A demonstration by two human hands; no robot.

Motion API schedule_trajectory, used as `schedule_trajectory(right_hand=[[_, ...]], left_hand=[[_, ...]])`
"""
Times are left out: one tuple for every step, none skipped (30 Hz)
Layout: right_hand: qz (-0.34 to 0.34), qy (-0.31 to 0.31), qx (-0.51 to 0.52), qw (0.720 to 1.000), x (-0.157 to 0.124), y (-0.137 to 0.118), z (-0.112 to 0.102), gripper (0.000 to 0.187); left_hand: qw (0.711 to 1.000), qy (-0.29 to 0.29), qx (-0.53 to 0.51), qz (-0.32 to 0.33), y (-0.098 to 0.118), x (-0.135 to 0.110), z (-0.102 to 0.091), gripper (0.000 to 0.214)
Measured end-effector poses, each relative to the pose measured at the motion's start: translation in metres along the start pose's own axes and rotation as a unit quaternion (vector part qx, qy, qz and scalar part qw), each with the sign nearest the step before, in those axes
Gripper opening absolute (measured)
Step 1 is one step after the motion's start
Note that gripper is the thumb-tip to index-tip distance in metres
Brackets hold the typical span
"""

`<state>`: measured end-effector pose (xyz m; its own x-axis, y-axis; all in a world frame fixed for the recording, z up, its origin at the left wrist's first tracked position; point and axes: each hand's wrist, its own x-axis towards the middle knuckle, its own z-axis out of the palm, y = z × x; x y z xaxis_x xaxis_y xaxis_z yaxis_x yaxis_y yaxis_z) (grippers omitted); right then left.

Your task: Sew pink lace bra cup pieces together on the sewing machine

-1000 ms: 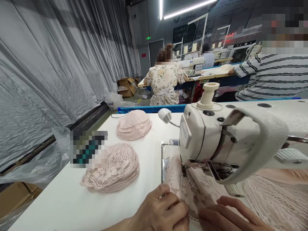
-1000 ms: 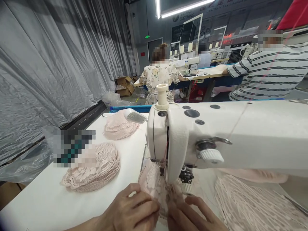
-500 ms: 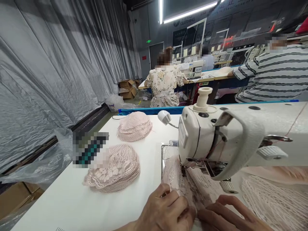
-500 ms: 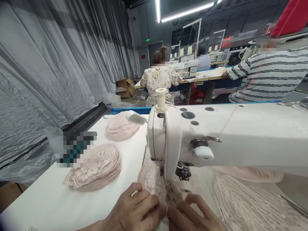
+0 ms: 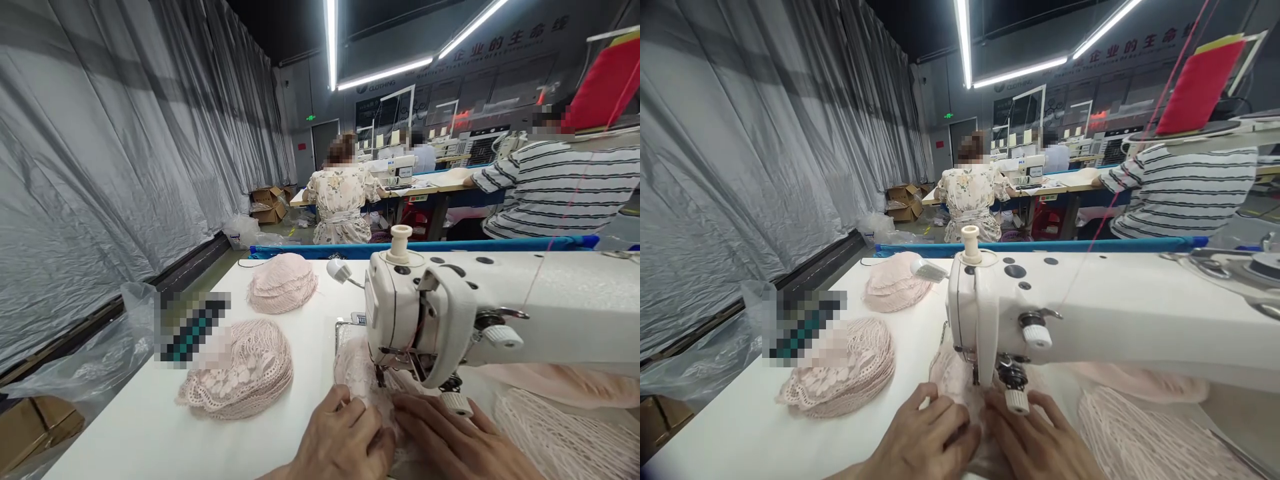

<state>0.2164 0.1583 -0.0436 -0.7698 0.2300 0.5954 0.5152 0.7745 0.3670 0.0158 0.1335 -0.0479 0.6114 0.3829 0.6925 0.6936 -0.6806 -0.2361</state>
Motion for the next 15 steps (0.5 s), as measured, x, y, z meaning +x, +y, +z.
schedule_trajectory(right_hand=[[-0.002,0.003,-0.016,1.000,0.001,0.002,0.003,0.066],[-0.004,0.002,-0.031,1.000,0.003,0.003,0.006,0.067],[-0.009,0.001,-0.044,0.999,0.004,0.004,0.008,0.068],[-0.017,0.003,-0.058,0.998,0.004,0.005,0.010,0.070],[-0.024,-0.002,-0.071,0.997,0.004,0.006,0.011,0.071],[-0.030,-0.008,-0.082,0.996,0.004,0.007,0.012,0.072],[-0.032,-0.012,-0.090,0.995,0.003,0.008,0.013,0.072],[-0.030,-0.013,-0.094,0.995,0.002,0.008,0.014,0.070],[-0.026,-0.017,-0.093,0.995,0.001,0.008,0.015,0.069],[-0.021,-0.019,-0.092,0.995,0.001,0.008,0.015,0.068],[-0.016,-0.019,-0.089,0.996,0.000,0.008,0.016,0.067],[-0.009,-0.016,-0.086,0.996,0.000,0.009,0.017,0.066],[-0.001,-0.016,-0.082,0.996,-0.001,0.009,0.017,0.065],[0.005,-0.017,-0.077,0.997,-0.002,0.010,0.018,0.064],[0.011,-0.019,-0.074,0.997,-0.003,0.011,0.019,0.062]], left_hand=[[1.000,-0.025,-0.002,0.006,-0.003,0.001,-0.001,0.021],[0.998,-0.054,-0.004,0.009,-0.007,0.002,-0.002,0.017],[0.996,-0.085,-0.005,0.011,-0.010,0.004,-0.002,0.012],[0.993,-0.116,-0.007,0.010,-0.013,0.005,-0.003,0.007],[0.990,-0.141,-0.009,0.008,-0.015,0.006,-0.003,0.005],[0.988,-0.157,-0.011,0.005,-0.017,0.007,-0.002,0.007],[0.986,-0.168,-0.014,0.004,-0.018,0.008,-0.002,0.010],[0.985,-0.173,-0.018,0.002,-0.019,0.008,-0.002,0.013],[0.985,-0.174,-0.022,0.001,-0.019,0.009,-0.001,0.014],[0.984,-0.174,-0.024,0.000,-0.019,0.010,-0.001,0.015],[0.985,-0.172,-0.024,-0.002,-0.019,0.010,-0.001,0.015],[0.985,-0.169,-0.025,-0.003,-0.020,0.011,-0.001,0.016],[0.986,-0.165,-0.026,-0.004,-0.019,0.012,-0.001,0.015],[0.987,-0.159,-0.028,-0.006,-0.019,0.013,-0.001,0.015],[0.988,-0.152,-0.030,-0.008,-0.019,0.014,0.000,0.013]])
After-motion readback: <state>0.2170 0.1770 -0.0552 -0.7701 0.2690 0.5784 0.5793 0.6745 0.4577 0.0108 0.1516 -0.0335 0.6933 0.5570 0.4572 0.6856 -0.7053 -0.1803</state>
